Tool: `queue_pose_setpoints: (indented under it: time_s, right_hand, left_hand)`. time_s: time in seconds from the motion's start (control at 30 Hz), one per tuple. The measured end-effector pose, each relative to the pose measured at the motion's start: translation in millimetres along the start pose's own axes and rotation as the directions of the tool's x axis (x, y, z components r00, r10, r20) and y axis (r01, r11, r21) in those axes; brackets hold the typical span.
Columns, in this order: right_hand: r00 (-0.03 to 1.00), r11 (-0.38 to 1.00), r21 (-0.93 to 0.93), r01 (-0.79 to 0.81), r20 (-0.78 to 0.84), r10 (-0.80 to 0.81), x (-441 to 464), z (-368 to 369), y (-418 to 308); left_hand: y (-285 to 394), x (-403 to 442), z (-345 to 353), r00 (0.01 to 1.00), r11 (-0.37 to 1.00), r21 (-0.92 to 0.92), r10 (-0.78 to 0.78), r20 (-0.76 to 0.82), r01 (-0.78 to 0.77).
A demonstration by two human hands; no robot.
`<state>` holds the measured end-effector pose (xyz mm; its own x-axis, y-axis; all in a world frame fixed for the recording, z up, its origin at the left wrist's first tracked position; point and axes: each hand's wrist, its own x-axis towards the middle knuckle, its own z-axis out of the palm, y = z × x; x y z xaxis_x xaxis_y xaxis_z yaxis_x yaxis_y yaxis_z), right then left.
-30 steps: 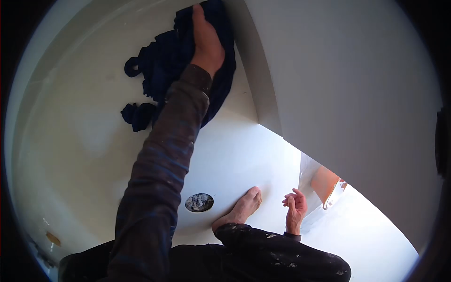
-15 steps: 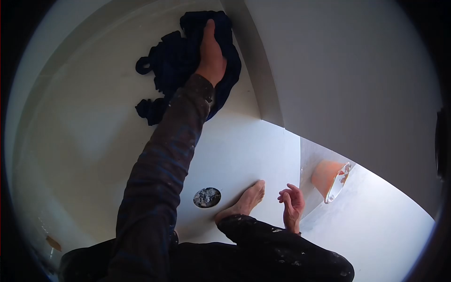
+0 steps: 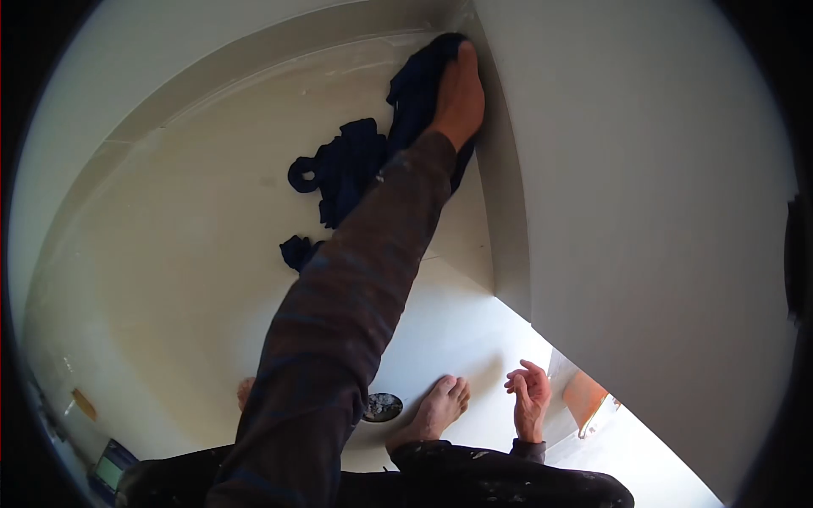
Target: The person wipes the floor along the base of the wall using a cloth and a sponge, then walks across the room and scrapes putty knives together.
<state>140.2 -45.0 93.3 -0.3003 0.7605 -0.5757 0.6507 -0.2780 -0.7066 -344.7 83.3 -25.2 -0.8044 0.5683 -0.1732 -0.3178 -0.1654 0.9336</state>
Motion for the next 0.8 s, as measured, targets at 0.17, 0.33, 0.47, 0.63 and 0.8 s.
queue_pose_setpoints:
  time_s: [0.17, 0.33, 0.47, 0.63, 0.8]
  right_hand:
    - [0.999, 0.999, 0.018, -0.029, -0.042, 0.030, 2, -8, 14]
    - [0.999, 0.998, 0.053, -0.026, -0.042, 0.028, 13, -3, 10]
    - [0.999, 1.000, 0.022, 0.011, -0.031, -0.010, 8, -4, 14]
    - [0.997, 0.998, 0.019, -0.065, -0.042, 0.066, 2, -7, 21]
    - [0.994, 0.993, 0.054, -0.109, 0.000, 0.109, 8, -6, 22]
  left_hand:
    - [9, -7, -19, 0.993, 0.968, 0.224, 0.115, 0.006, -0.114]
    - [-11, -53, -5, 0.900, 0.823, 0.419, 0.436, -0.031, -0.384]
    - [16, -11, -7, 1.000, 0.961, 0.275, 0.018, 0.000, -0.017]
    - [-3, -31, -11, 0.989, 0.969, 0.200, 0.141, 0.041, -0.146]
    - [-25, -34, -6, 0.865, 0.820, 0.300, 0.500, 0.039, -0.487]
